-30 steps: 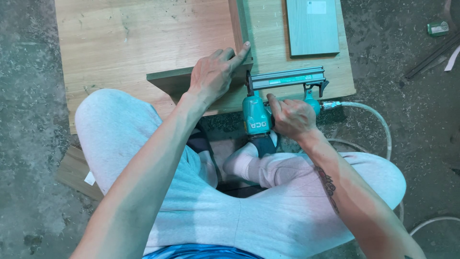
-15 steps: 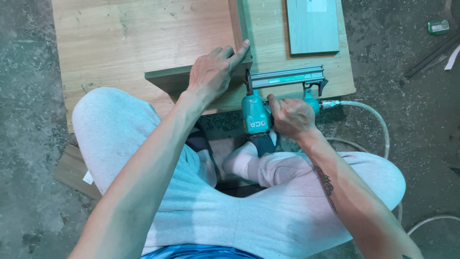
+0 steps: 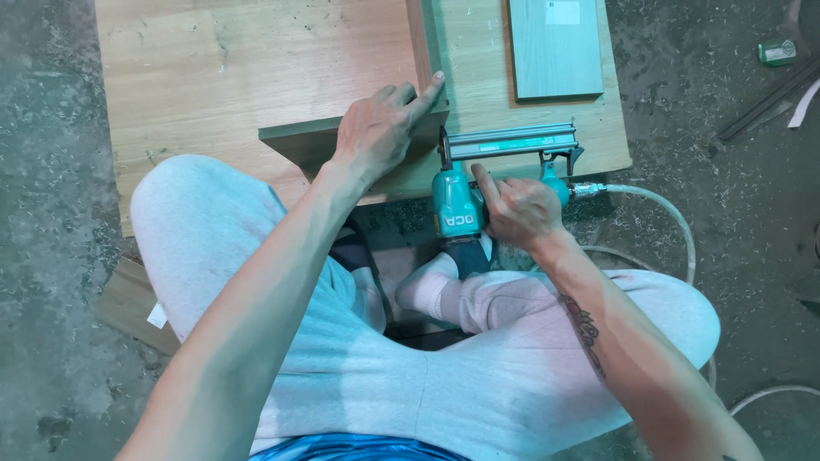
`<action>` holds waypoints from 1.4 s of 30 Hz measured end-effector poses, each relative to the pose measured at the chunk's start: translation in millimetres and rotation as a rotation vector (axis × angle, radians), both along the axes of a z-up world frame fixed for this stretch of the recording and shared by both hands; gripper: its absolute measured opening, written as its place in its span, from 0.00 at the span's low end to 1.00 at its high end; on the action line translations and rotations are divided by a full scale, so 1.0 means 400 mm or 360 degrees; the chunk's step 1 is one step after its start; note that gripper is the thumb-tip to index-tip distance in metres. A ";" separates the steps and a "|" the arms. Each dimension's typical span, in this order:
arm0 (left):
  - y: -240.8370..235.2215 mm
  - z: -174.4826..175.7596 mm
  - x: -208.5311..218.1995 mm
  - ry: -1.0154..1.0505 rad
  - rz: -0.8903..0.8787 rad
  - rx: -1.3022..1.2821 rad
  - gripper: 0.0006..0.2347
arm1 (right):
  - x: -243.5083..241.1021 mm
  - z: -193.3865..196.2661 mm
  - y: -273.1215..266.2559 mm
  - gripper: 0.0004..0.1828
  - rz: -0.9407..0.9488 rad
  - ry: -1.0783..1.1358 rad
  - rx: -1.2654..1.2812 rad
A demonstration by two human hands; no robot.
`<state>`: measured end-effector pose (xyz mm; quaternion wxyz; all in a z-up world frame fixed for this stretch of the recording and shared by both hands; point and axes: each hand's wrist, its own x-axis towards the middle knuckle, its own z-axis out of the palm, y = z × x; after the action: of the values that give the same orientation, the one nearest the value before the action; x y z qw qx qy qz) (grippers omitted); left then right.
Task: Assembling wooden panels into a box structure using a pneumatic nail gun
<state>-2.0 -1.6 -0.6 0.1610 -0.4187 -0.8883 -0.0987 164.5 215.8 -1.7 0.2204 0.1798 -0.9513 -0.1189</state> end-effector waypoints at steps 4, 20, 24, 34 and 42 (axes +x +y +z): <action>-0.001 -0.002 -0.001 -0.0020 -0.0054 0.0060 0.31 | 0.021 -0.020 0.034 0.28 -0.0054 -0.0108 0.0118; -0.109 0.022 0.004 -0.0127 0.0257 0.0116 0.31 | -0.099 -0.153 0.244 0.51 -0.0766 -0.0947 -0.0273; -0.163 0.024 -0.014 -0.0252 0.0270 0.0110 0.24 | -0.105 -0.046 0.142 0.54 -0.0872 -0.0866 -0.0134; -0.201 0.083 -0.006 -0.0527 0.0247 0.0070 0.08 | -0.186 0.015 -0.078 0.34 0.0005 -0.0760 -0.1990; -0.427 0.333 0.058 -0.0591 0.0297 0.0413 0.14 | -0.204 -0.003 -0.088 0.32 -0.0380 -0.1057 -0.2551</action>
<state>21.1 -172.4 132.7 0.0559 -0.2853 -0.9173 -0.2720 82.7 180.7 -3.1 -0.0219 -0.1048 -0.7759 0.6218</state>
